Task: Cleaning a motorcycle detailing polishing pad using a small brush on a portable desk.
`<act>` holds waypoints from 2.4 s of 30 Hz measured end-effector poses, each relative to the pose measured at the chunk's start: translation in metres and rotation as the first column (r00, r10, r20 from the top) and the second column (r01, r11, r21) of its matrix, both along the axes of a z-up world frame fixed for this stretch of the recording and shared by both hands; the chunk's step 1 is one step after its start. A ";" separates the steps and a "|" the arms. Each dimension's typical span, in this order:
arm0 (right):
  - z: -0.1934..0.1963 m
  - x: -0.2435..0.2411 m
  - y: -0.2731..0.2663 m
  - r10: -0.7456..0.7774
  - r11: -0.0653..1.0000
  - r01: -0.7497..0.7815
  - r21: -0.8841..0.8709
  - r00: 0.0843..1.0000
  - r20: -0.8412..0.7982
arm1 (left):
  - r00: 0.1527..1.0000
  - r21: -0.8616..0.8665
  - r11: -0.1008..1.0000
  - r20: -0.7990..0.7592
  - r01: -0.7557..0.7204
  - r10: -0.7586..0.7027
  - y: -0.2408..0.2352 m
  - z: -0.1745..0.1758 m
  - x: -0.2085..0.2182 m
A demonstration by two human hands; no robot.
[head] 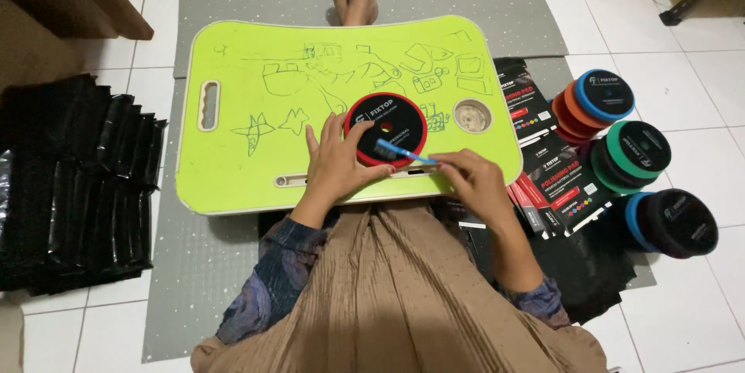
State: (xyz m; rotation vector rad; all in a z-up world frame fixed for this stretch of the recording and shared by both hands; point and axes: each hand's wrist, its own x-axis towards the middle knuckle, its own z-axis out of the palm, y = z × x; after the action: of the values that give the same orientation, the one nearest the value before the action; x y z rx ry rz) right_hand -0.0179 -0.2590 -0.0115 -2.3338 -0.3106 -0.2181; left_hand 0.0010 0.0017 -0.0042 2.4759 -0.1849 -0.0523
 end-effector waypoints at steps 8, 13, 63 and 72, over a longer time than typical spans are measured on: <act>-0.027 0.031 -0.030 -0.228 0.953 0.260 -0.152 0.952 0.203 | 0.998 -0.046 0.998 0.033 -0.043 0.045 -0.002 -0.008 -0.001; -0.007 0.012 0.006 -0.030 0.999 0.030 -0.016 0.999 0.040 | 0.998 -0.095 0.994 0.029 -0.060 0.063 -0.002 -0.006 -0.003; 0.004 0.063 0.047 0.059 0.982 -0.022 -0.185 0.978 0.198 | 0.992 -0.130 0.989 0.093 -0.072 0.084 -0.001 -0.006 -0.006; 0.002 0.056 0.000 -0.145 0.989 0.143 0.031 0.986 0.078 | 0.997 -0.080 0.996 0.054 -0.044 0.048 -0.001 -0.006 -0.005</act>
State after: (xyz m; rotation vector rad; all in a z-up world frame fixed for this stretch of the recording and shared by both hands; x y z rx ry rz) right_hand 0.0380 -0.2595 -0.0099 -2.3278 -0.1768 -0.3853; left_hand -0.0043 0.0007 -0.0105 2.4036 -0.1505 0.0427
